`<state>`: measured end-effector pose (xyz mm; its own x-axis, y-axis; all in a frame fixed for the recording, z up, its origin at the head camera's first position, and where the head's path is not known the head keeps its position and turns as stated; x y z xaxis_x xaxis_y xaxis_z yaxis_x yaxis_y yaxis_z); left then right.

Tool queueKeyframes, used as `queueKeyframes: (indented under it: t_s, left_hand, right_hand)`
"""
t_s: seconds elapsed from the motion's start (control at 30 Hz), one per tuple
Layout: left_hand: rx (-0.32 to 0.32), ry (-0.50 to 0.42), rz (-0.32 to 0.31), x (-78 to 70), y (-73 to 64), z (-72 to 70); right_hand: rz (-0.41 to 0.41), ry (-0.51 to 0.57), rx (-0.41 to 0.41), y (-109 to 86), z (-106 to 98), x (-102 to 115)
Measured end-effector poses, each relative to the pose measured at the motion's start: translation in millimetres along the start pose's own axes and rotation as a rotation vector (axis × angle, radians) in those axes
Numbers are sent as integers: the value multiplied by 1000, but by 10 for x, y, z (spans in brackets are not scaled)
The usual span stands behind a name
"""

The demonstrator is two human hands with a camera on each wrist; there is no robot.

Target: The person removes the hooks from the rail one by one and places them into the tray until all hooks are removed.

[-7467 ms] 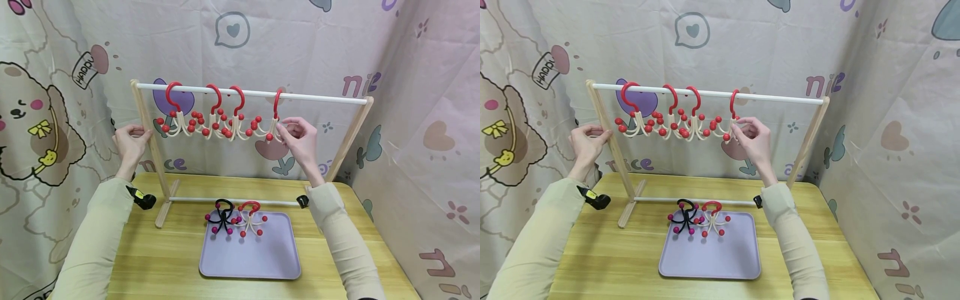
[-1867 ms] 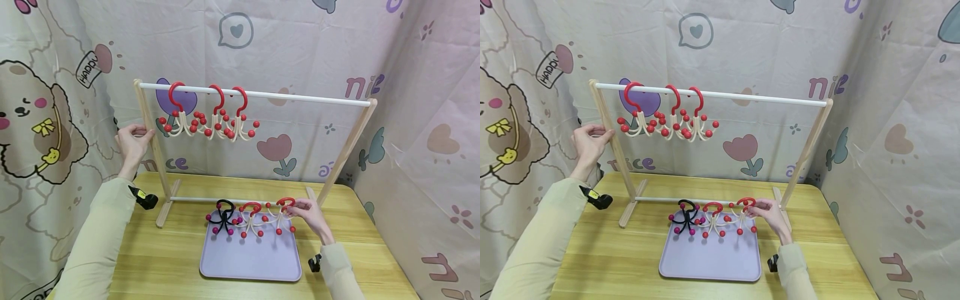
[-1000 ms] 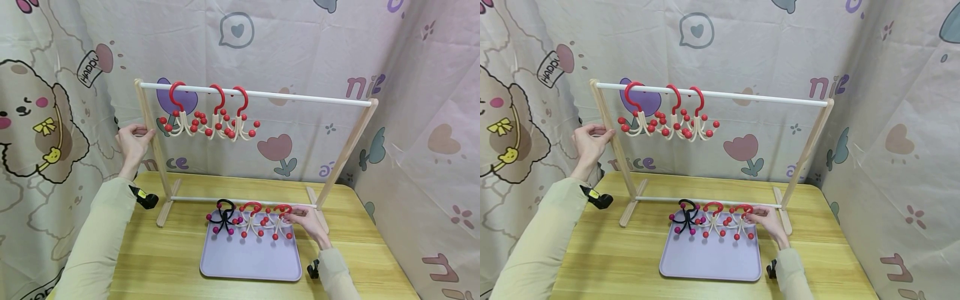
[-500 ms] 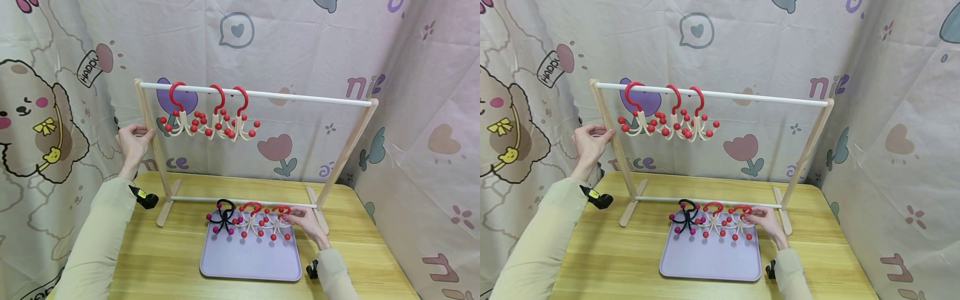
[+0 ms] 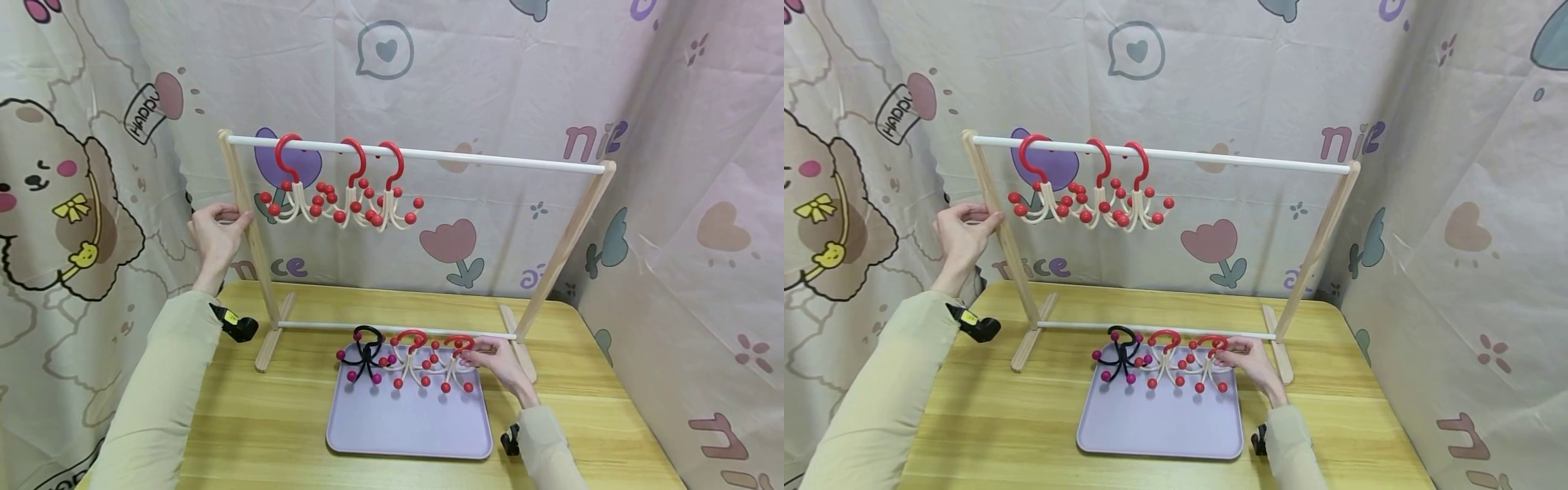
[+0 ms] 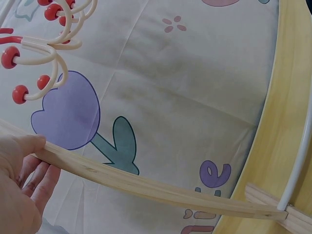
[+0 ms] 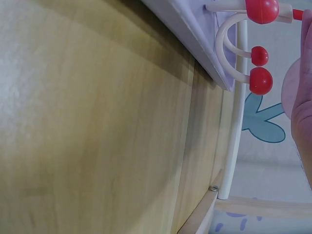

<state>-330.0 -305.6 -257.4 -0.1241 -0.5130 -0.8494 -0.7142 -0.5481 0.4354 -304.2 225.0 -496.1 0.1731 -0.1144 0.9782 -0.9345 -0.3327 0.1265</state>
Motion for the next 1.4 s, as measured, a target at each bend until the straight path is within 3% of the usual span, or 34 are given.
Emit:
queueKeyframes:
  t_s: [1.4]
  left_hand:
    - [-10, -12, 2, -7, 4, 2]
  right_hand:
    - [-11, 34, 5, -8, -22, -34]
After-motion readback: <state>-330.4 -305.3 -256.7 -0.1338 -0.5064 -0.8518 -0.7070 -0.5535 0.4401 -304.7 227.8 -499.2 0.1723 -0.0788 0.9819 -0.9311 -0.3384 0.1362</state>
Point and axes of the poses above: each hand's wrist, its own y-axis towards the middle knuckle, its own z-axis out of the palm, x = y × z, the point moved 6 cm from there along y, towards the middle knuckle, and after that the axes turned 2 degrees about -z, right-handed, at the moved point
